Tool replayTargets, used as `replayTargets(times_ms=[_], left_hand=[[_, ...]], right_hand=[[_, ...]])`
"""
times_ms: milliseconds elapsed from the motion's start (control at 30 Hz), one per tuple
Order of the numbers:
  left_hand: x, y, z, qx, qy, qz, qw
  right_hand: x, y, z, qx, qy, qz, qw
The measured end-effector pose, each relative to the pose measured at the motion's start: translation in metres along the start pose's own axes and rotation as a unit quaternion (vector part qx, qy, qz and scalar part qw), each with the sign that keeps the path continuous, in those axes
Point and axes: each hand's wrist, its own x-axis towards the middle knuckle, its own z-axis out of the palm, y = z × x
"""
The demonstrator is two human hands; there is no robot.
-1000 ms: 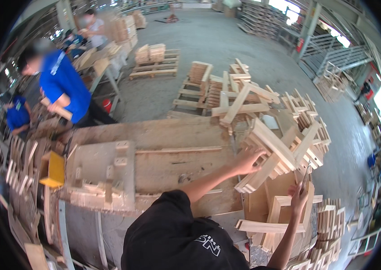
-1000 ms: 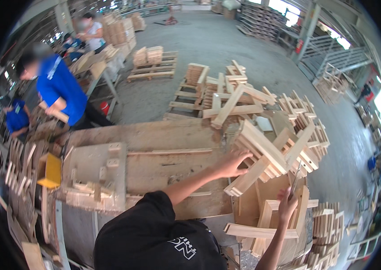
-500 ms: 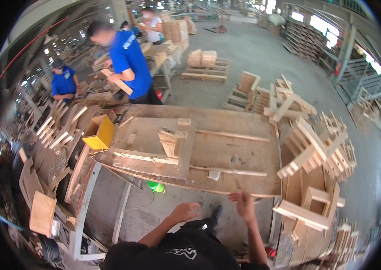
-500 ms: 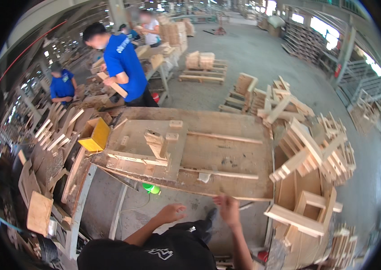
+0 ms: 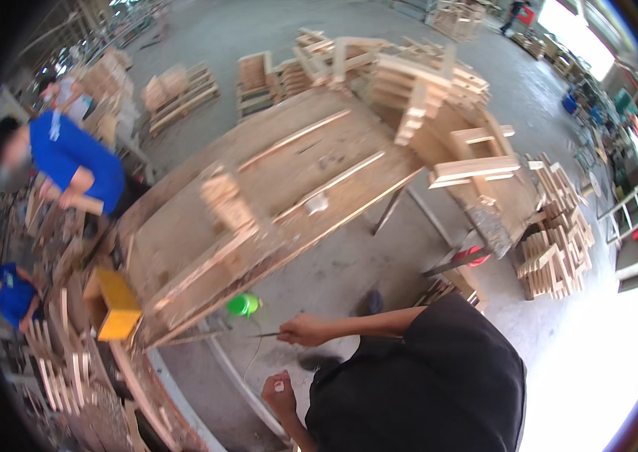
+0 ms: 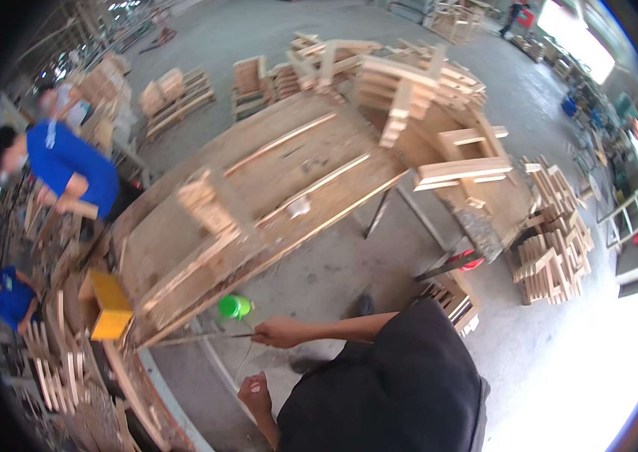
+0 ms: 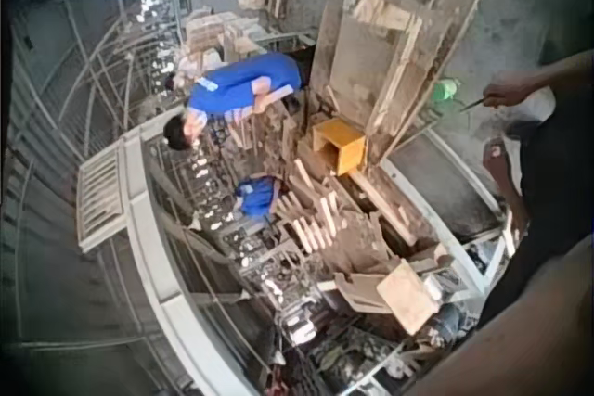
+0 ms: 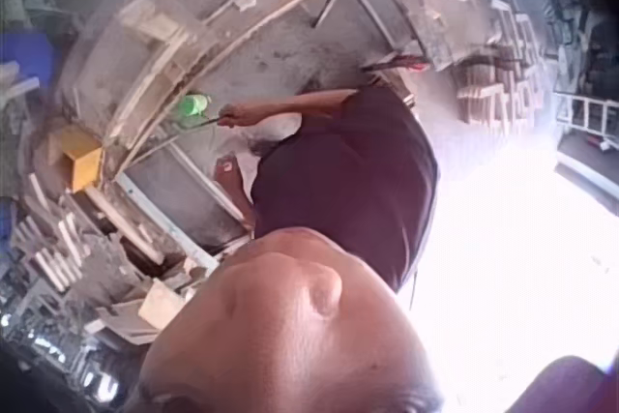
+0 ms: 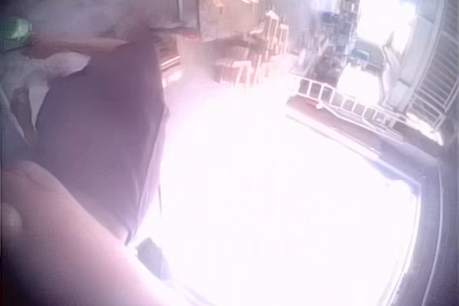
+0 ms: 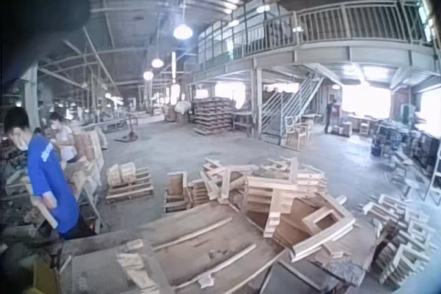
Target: The person repeatedly picks up wooden pieces from a workbench and scrapes their surfaces with a metal tool. They then place the treated pieces onto a nearby stack. The process is repeated continuously with different pieces.
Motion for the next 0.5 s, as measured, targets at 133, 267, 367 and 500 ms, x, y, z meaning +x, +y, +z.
replayTargets(times_ms=[133,267,367,500], left_hand=[[-0.006,-0.065,-0.098,0.101,0.041,-0.015,0.994],[0.004,-0.1,-0.192,0.064,0.152,-0.052,0.985],[0.034,-0.103,-0.241,0.055,0.242,-0.035,0.968],[0.047,-0.137,-0.274,0.08,0.253,-0.074,0.961]], right_hand=[[0.052,-0.014,0.092,0.032,0.025,0.047,0.998],[0.083,-0.076,0.162,0.038,-0.044,0.028,0.998],[0.125,-0.1,0.19,0.025,-0.101,-0.016,0.994],[0.172,-0.102,0.225,0.041,-0.151,0.021,0.987]])
